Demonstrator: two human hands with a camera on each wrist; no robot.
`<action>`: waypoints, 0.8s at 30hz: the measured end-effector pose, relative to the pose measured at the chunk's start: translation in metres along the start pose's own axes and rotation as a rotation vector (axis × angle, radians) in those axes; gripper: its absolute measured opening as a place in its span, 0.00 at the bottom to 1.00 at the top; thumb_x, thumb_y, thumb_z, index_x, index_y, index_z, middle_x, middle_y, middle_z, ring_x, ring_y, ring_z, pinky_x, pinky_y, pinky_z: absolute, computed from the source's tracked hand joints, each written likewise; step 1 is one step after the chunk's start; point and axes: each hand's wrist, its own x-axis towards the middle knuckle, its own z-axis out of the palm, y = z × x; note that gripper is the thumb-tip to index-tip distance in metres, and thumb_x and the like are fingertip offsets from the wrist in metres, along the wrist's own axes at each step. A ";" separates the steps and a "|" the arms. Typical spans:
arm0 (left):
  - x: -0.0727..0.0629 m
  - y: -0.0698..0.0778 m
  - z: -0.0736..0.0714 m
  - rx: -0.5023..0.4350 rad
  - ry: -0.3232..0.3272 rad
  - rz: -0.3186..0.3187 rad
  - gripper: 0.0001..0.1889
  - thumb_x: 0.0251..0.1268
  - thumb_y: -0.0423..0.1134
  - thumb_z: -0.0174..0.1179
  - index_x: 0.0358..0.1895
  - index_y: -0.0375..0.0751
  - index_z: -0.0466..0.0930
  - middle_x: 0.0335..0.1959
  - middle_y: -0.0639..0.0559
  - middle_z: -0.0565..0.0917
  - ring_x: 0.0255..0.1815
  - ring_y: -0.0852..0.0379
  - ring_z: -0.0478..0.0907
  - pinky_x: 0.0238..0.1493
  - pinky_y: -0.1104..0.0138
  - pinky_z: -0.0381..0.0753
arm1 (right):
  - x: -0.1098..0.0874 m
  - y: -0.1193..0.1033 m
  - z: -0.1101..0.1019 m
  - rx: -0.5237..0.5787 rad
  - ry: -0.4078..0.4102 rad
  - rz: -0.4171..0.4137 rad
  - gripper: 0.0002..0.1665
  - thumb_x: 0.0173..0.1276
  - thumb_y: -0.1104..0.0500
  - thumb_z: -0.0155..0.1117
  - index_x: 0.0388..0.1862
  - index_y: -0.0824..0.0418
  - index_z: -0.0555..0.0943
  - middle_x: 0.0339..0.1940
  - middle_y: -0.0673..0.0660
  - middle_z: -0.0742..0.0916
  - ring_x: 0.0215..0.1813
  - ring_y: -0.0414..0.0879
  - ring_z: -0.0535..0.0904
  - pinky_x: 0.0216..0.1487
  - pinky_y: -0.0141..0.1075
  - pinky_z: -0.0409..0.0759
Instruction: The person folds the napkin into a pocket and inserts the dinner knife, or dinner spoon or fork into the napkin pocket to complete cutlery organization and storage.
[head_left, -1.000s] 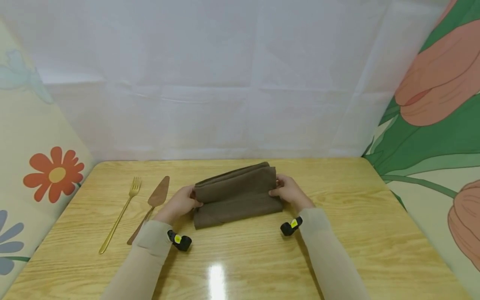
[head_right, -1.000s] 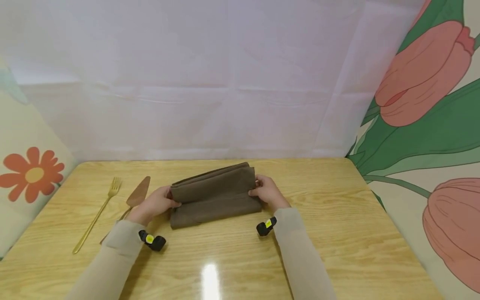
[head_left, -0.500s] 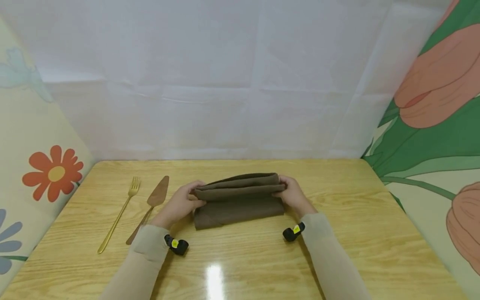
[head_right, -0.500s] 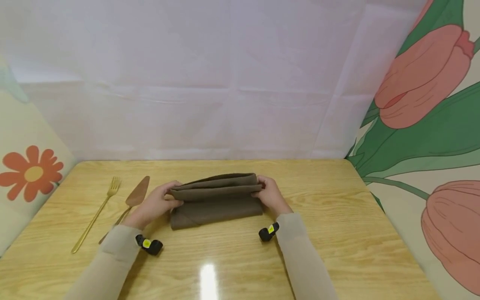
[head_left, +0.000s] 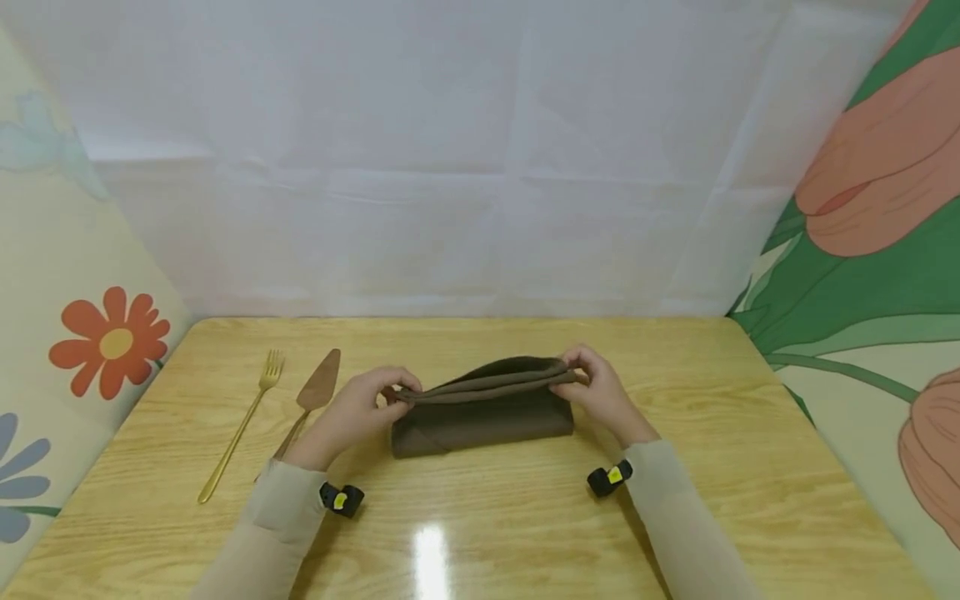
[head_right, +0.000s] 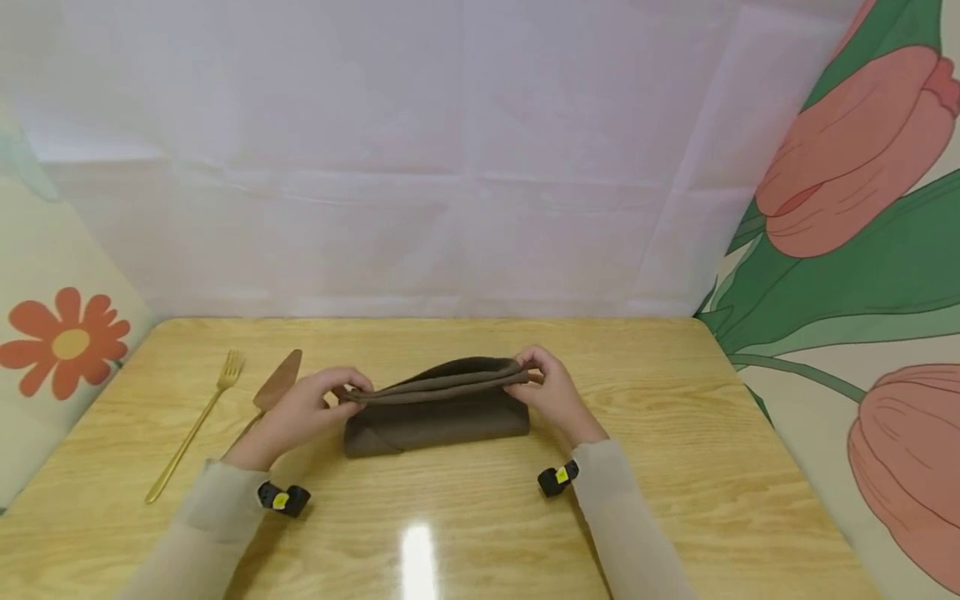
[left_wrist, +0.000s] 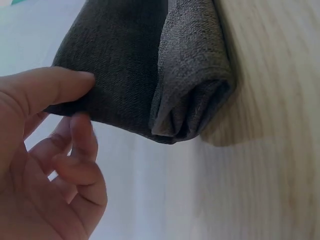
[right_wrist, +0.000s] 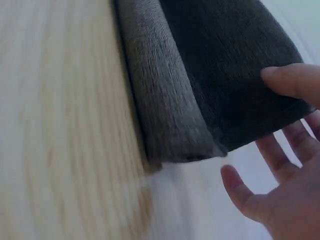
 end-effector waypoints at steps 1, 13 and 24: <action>-0.001 0.001 0.000 0.015 -0.001 0.017 0.12 0.65 0.23 0.63 0.45 0.44 0.84 0.46 0.51 0.85 0.39 0.56 0.76 0.41 0.59 0.79 | -0.002 -0.002 -0.001 -0.030 -0.015 -0.006 0.18 0.65 0.70 0.71 0.49 0.67 0.74 0.48 0.56 0.83 0.54 0.48 0.77 0.66 0.58 0.70; -0.015 0.006 0.000 0.084 -0.092 0.001 0.14 0.65 0.23 0.64 0.41 0.49 0.78 0.42 0.56 0.81 0.34 0.61 0.75 0.34 0.65 0.79 | -0.027 -0.016 -0.004 -0.596 -0.173 -0.377 0.16 0.61 0.73 0.72 0.45 0.60 0.83 0.43 0.52 0.84 0.47 0.48 0.74 0.50 0.44 0.76; -0.025 0.002 0.000 0.024 -0.241 0.082 0.16 0.62 0.19 0.60 0.41 0.47 0.79 0.44 0.53 0.77 0.43 0.55 0.78 0.42 0.65 0.84 | -0.042 -0.016 -0.004 -0.737 -0.331 -0.428 0.17 0.60 0.75 0.72 0.41 0.58 0.79 0.43 0.51 0.85 0.48 0.47 0.80 0.52 0.40 0.82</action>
